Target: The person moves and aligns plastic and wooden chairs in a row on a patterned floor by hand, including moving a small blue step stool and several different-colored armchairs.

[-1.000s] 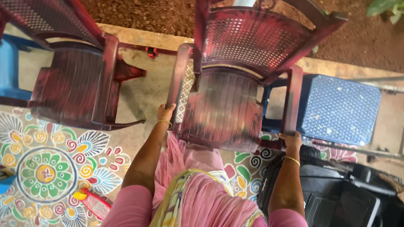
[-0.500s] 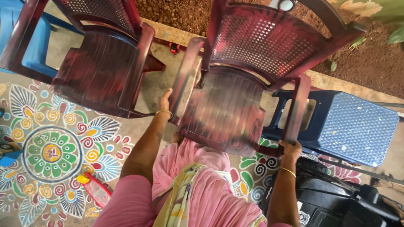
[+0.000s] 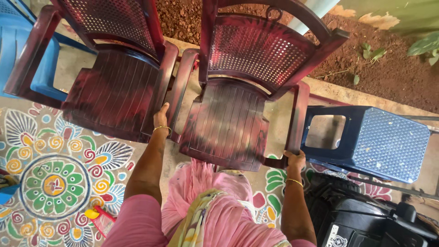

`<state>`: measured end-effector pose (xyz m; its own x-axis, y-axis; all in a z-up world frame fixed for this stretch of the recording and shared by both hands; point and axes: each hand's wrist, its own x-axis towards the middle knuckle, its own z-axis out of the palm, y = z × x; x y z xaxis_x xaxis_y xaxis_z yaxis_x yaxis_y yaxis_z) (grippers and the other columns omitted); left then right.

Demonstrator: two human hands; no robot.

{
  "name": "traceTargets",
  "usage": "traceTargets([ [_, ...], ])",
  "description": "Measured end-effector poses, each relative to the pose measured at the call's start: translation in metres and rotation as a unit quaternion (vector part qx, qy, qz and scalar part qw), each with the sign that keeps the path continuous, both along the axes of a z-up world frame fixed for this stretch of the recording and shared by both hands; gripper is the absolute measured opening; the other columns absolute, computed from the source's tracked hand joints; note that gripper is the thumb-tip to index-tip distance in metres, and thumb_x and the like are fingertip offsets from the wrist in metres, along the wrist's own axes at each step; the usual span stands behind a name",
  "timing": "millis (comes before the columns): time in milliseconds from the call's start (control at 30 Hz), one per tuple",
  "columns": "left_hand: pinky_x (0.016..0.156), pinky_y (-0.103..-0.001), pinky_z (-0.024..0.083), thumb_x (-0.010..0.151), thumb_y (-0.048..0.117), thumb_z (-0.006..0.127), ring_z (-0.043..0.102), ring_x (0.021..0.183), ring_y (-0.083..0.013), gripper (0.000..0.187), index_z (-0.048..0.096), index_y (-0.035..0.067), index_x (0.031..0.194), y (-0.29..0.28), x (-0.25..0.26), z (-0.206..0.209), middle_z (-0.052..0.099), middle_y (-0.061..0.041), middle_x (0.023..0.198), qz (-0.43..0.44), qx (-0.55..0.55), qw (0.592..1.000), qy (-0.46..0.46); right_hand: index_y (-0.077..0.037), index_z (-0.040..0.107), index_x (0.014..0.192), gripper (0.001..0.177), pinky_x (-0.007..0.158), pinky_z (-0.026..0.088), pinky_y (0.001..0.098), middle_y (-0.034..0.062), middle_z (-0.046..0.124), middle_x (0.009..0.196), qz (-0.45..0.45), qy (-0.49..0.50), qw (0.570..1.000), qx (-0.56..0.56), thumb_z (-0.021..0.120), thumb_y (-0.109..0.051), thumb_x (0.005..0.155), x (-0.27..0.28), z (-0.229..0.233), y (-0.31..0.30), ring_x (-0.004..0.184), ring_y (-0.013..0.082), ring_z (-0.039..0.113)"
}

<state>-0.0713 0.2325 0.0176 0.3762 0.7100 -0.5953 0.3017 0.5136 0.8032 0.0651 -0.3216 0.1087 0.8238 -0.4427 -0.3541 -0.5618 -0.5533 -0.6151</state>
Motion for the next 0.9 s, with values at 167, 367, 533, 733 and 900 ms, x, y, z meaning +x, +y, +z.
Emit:
traceTargets([
  [167,0.103,-0.046,0.048,0.095,0.062,0.062,0.066,0.111,-0.0427,0.077,0.073,-0.010,0.117,-0.004,-0.001,-0.011,0.070,-0.034,0.118,-0.193,0.159,0.949,0.190,-0.001,0.074,0.118,0.062,0.085,0.058,0.0388,0.0148,0.078,0.107,-0.011,0.009,1.000,0.024,0.090,-0.015,0.061,-0.003,0.005,-0.001,0.092,0.0282,0.074],
  [367,0.107,-0.047,0.043,0.082,0.065,0.067,0.061,0.125,-0.0407,0.078,0.069,0.002,0.128,-0.011,-0.001,-0.011,0.066,-0.025,0.130,-0.140,0.127,0.954,0.234,-0.002,0.067,0.128,0.077,0.093,0.055,0.0415,0.0197,0.074,0.115,0.041,0.039,0.995,-0.081,0.094,-0.029,0.062,-0.007,0.008,-0.001,0.103,0.0343,0.072],
  [533,0.113,-0.054,0.032,0.079,0.065,0.071,0.056,0.130,-0.0394,0.085,0.060,0.006,0.139,-0.018,-0.002,-0.009,0.060,-0.021,0.140,-0.183,0.183,0.923,0.285,-0.002,0.052,0.143,0.093,0.101,0.051,0.0440,0.0236,0.068,0.126,0.102,0.065,0.985,-0.122,0.094,-0.037,0.068,-0.004,0.009,-0.002,0.117,0.0390,0.066],
  [733,0.112,-0.050,0.040,0.076,0.049,0.080,0.053,0.133,-0.0417,0.095,0.044,0.004,0.152,-0.030,-0.016,-0.005,0.054,-0.023,0.147,-0.274,0.296,0.872,0.277,-0.001,0.025,0.161,0.112,0.109,0.045,0.0480,0.0299,0.051,0.147,0.129,0.067,0.979,-0.143,0.089,-0.036,0.076,-0.008,0.007,0.004,0.131,0.0447,0.054],
  [900,0.114,-0.051,0.037,0.075,0.029,0.084,0.043,0.139,-0.0452,0.110,0.023,-0.002,0.161,-0.054,-0.051,0.007,0.040,-0.026,0.156,-0.324,0.395,0.820,0.257,-0.002,0.006,0.163,0.126,0.116,0.036,0.0521,0.0272,0.021,0.165,0.178,0.080,0.951,-0.238,0.089,-0.031,0.074,-0.057,0.008,0.012,0.145,0.0479,0.033],
])
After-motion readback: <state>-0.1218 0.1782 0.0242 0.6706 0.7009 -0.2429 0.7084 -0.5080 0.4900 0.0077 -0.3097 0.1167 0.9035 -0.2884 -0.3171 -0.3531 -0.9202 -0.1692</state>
